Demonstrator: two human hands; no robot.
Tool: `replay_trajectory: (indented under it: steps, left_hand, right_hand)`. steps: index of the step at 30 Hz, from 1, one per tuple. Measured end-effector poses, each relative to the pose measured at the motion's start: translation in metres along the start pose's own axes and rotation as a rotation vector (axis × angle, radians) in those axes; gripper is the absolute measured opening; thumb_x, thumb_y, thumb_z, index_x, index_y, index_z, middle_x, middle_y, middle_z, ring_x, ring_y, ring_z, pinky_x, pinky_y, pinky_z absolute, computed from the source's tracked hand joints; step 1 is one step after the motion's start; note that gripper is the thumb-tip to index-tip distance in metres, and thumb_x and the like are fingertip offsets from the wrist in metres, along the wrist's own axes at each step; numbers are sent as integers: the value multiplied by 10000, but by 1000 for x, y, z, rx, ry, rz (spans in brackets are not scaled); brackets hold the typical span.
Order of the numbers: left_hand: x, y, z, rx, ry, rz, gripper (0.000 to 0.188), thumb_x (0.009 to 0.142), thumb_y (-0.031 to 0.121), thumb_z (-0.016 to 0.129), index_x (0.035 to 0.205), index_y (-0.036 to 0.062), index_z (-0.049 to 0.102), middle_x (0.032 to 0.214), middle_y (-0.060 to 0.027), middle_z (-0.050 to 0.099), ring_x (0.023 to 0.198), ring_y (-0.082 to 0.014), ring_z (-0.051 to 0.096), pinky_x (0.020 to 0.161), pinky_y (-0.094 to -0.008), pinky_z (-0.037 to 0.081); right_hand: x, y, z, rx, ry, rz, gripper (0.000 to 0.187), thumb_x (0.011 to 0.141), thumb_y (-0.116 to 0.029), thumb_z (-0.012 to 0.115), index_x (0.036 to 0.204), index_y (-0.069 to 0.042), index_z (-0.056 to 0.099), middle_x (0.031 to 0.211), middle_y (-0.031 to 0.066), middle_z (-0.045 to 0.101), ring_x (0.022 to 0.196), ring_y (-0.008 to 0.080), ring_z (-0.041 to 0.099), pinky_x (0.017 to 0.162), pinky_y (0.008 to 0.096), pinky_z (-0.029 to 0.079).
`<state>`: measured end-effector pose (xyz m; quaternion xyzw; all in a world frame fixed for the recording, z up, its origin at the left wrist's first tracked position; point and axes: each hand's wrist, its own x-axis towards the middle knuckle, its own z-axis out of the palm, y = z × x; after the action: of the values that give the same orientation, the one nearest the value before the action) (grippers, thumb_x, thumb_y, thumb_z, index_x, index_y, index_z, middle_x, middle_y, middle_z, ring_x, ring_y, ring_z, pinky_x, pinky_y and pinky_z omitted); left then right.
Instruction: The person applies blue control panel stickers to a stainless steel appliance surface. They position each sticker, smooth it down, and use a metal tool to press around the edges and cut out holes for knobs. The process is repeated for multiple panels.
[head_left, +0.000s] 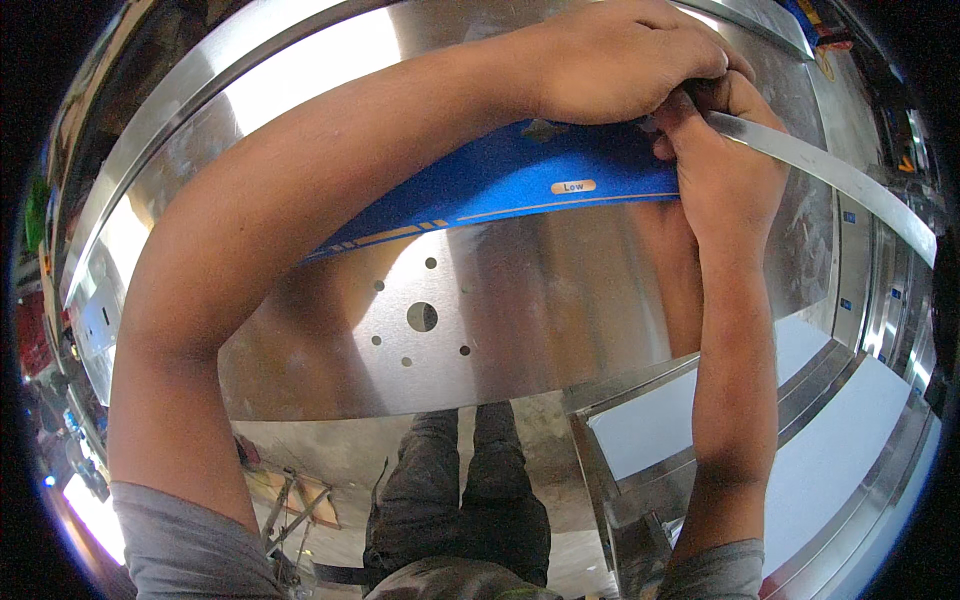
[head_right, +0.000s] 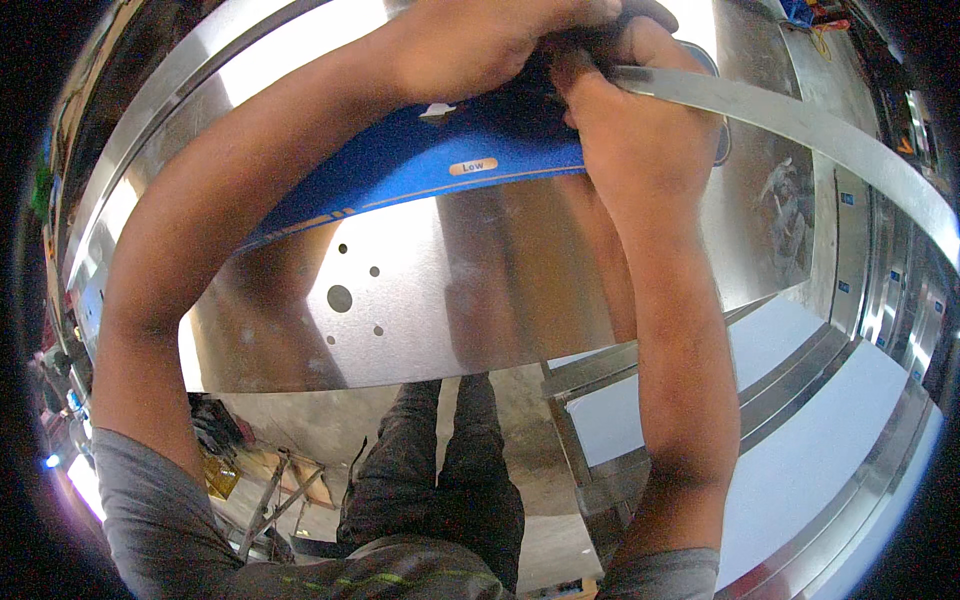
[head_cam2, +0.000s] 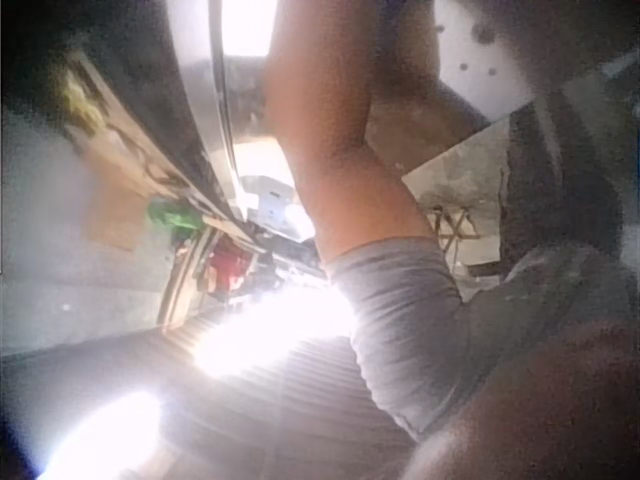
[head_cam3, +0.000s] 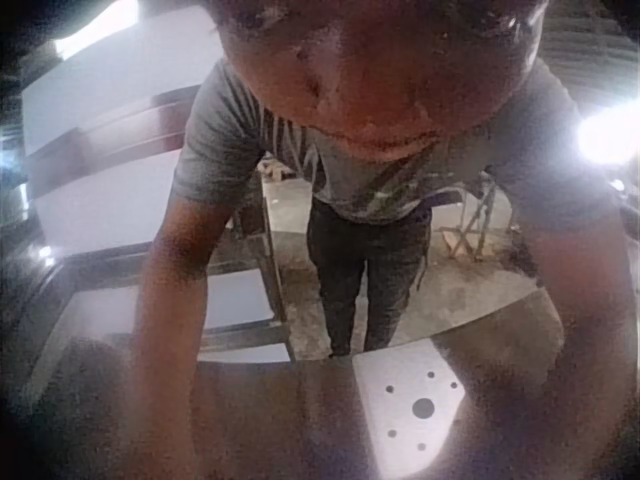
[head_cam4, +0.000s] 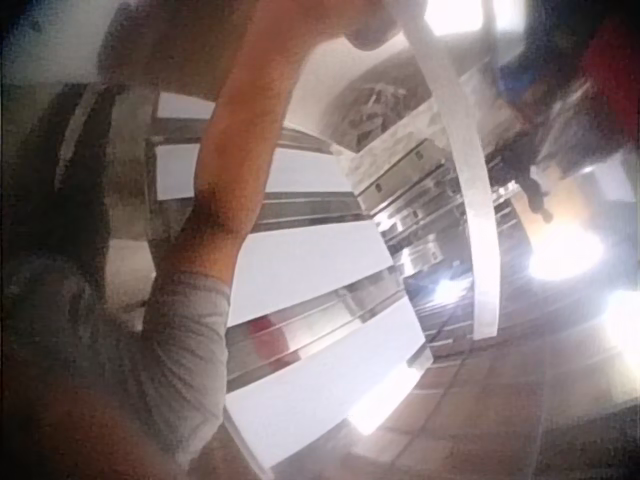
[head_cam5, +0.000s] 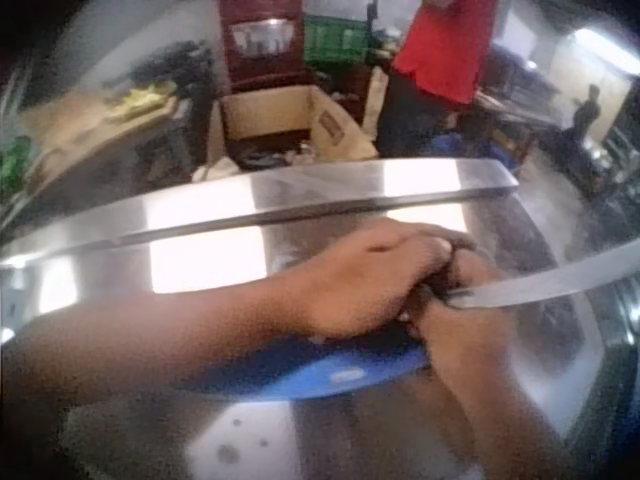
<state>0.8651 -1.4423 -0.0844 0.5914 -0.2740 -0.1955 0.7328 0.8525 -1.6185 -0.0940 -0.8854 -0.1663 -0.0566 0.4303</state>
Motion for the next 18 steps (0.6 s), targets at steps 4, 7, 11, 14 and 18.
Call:
replay_trajectory:
  steps: [4, 7, 11, 14, 18]
  left_hand:
    - [6, -6, -2, 41, -16, 63, 416, 1038, 238, 371, 1207, -29, 642, 1052, -85, 673, 890, -143, 591, 794, -288, 488]
    - [13, -13, 1, 348, 144, 76, 360, 1002, 239, 446, 1025, -22, 692, 955, -112, 697, 856, -171, 639, 808, -301, 514]
    - [16, -20, 0, 167, 171, -37, 356, 963, 216, 453, 966, -45, 695, 919, -141, 701, 821, -190, 651, 801, -324, 523]
    - [21, -23, -2, 340, 200, 73, 389, 959, 229, 448, 1050, -50, 701, 969, -155, 712, 858, -200, 659, 815, -331, 526]
    - [21, -25, -1, 415, 225, 162, 441, 956, 243, 435, 1172, -42, 694, 1031, -165, 722, 908, -222, 668, 851, -334, 527]
  right_hand:
    - [1, -5, 0, 66, -9, 60, 162, 867, -135, 789, 886, 1, 704, 730, 38, 699, 599, 91, 614, 568, 242, 475]
    - [1, -8, 1, 122, -4, 95, 144, 852, -126, 775, 868, -2, 705, 699, 47, 690, 584, 102, 617, 558, 255, 476]
    - [2, -12, 3, 157, 11, 109, 101, 829, -99, 750, 829, -11, 703, 659, 61, 679, 565, 122, 625, 540, 283, 481]
    - [2, -13, 3, 124, 1, 131, 105, 840, -104, 748, 846, -10, 704, 681, 65, 688, 568, 125, 624, 543, 284, 484]
    - [2, -14, 2, 126, -12, 97, 100, 844, -106, 743, 854, -15, 702, 693, 69, 691, 580, 132, 627, 555, 287, 487]
